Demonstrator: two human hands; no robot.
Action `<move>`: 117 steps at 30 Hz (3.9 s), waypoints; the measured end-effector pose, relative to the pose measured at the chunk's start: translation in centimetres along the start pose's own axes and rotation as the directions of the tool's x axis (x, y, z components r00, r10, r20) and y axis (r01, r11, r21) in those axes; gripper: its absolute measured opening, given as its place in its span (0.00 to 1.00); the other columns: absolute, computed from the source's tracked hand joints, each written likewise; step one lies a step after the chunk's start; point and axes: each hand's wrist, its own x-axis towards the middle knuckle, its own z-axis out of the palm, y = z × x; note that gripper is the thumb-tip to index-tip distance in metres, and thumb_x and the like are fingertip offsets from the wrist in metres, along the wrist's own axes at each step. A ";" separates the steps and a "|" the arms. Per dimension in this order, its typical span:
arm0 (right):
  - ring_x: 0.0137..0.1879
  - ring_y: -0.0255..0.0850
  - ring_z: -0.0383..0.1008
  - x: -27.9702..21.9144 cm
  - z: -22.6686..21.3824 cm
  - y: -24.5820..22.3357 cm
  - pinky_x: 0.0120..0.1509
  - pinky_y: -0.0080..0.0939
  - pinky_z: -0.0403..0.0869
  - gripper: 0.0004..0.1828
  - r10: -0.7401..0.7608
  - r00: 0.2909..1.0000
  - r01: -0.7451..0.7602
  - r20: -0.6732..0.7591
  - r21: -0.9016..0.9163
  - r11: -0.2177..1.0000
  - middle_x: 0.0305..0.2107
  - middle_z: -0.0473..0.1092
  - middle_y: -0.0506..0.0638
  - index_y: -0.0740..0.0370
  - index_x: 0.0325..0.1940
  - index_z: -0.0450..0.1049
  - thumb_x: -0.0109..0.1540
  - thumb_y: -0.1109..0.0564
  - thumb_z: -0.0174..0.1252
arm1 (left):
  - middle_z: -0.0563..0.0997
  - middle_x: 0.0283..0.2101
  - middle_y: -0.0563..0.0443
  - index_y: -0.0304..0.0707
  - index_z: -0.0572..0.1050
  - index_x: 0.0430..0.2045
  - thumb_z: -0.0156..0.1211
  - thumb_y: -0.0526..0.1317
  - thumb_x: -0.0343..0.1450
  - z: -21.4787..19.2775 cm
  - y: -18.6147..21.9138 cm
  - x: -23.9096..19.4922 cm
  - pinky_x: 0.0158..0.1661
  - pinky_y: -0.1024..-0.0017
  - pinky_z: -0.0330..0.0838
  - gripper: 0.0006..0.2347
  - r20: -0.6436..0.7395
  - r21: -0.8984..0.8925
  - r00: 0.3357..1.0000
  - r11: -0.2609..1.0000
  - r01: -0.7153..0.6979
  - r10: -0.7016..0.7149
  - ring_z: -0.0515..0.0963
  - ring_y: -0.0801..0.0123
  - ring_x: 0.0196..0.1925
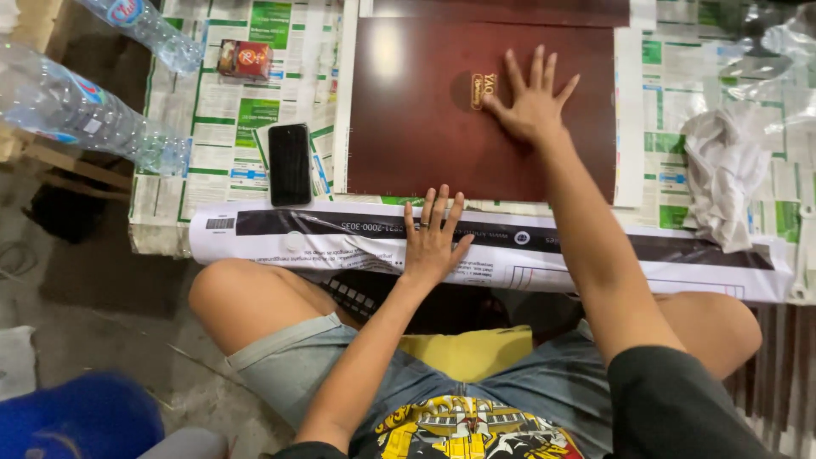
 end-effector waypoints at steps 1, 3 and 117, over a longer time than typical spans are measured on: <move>0.84 0.60 0.19 -1.7 0.5 -0.3 0.74 0.86 0.23 0.54 -0.061 0.998 0.061 -0.029 -0.014 0.998 0.80 0.23 0.60 0.32 0.84 0.34 0.59 0.13 0.36 | 0.49 0.78 0.44 0.47 0.52 0.75 0.55 0.59 0.73 -0.1 0.0 0.0 0.73 0.36 0.35 0.36 -0.016 0.003 1.000 1.000 -0.003 0.003 0.45 0.54 0.80; 0.84 0.60 0.20 -5.9 1.5 -0.6 0.74 0.87 0.24 0.55 -0.121 0.991 0.120 -0.057 -0.034 0.992 0.80 0.24 0.61 0.34 0.84 0.35 0.60 0.13 0.37 | 0.50 0.78 0.44 0.46 0.53 0.75 0.56 0.59 0.73 -0.3 0.1 -0.1 0.73 0.36 0.35 0.36 -0.033 0.002 0.999 1.000 -0.006 0.006 0.46 0.54 0.80; 0.82 0.67 0.23 -7.8 1.9 -0.5 0.72 0.88 0.24 0.49 -0.059 0.993 0.055 -0.101 -0.036 0.998 0.80 0.30 0.59 0.29 0.83 0.39 0.61 0.16 0.39 | 0.49 0.79 0.42 0.44 0.53 0.76 0.52 0.62 0.75 0.8 -0.7 -0.2 0.75 0.39 0.37 0.36 -0.068 -0.005 0.998 1.000 -0.011 0.010 0.45 0.54 0.81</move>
